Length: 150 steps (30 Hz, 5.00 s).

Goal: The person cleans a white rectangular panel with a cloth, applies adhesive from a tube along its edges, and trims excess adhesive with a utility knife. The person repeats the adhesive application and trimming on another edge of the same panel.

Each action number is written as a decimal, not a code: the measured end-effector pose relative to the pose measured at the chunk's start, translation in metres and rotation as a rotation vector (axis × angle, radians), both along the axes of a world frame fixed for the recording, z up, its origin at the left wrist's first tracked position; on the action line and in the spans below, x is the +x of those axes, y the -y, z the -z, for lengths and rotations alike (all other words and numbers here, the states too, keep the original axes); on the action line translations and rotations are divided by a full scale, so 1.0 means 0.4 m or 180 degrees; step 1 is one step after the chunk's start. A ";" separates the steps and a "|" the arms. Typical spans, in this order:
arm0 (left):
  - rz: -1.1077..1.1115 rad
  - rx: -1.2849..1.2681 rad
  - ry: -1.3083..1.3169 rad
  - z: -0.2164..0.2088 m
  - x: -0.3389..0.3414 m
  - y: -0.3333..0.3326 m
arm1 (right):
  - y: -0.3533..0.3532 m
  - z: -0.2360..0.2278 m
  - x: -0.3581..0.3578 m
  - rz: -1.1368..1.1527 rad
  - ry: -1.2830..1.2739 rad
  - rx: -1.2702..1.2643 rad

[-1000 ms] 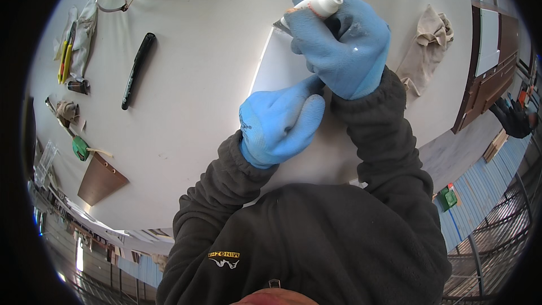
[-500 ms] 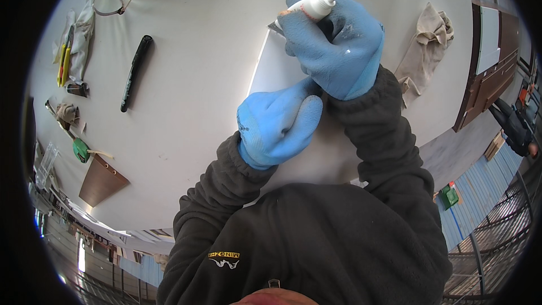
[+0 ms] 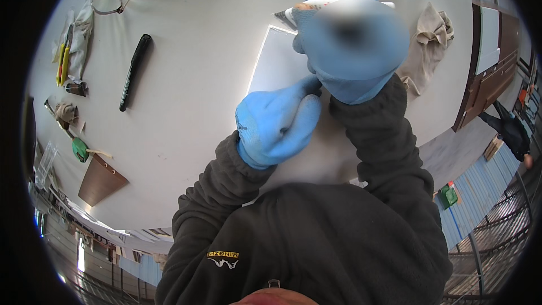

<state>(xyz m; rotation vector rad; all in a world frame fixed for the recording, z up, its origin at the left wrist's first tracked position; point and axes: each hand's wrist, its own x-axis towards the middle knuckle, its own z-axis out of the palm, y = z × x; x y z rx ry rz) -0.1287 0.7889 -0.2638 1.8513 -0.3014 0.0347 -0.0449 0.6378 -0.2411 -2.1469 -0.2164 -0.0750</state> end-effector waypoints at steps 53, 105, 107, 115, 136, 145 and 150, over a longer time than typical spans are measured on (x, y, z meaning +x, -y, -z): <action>0.0022 -0.0045 -0.0127 -0.003 0.000 -0.007 | -0.008 0.022 0.041 -0.0861 0.0567 -0.0107; 0.0001 -0.0152 -0.0547 -0.027 -0.010 0.005 | 0.037 -0.083 -0.057 0.0358 -0.1338 0.1393; -0.0053 -0.0180 -0.0406 -0.024 -0.008 0.008 | 0.034 -0.077 -0.049 0.0214 -0.1308 0.1315; -0.0061 -0.0257 -0.0322 -0.015 -0.008 0.008 | 0.021 -0.040 -0.017 -0.0291 -0.0443 0.0214; -0.0018 -0.0169 -0.0409 -0.007 -0.015 0.003 | 0.017 -0.052 0.021 -0.0747 0.0344 -0.0304; 0.0087 -0.0118 -0.0286 0.001 -0.015 -0.001 | 0.014 -0.042 0.024 -0.0980 0.0480 -0.0393; -0.0046 -0.0136 -0.0147 0.007 -0.016 0.003 | 0.011 -0.041 0.035 -0.1204 0.0370 -0.0613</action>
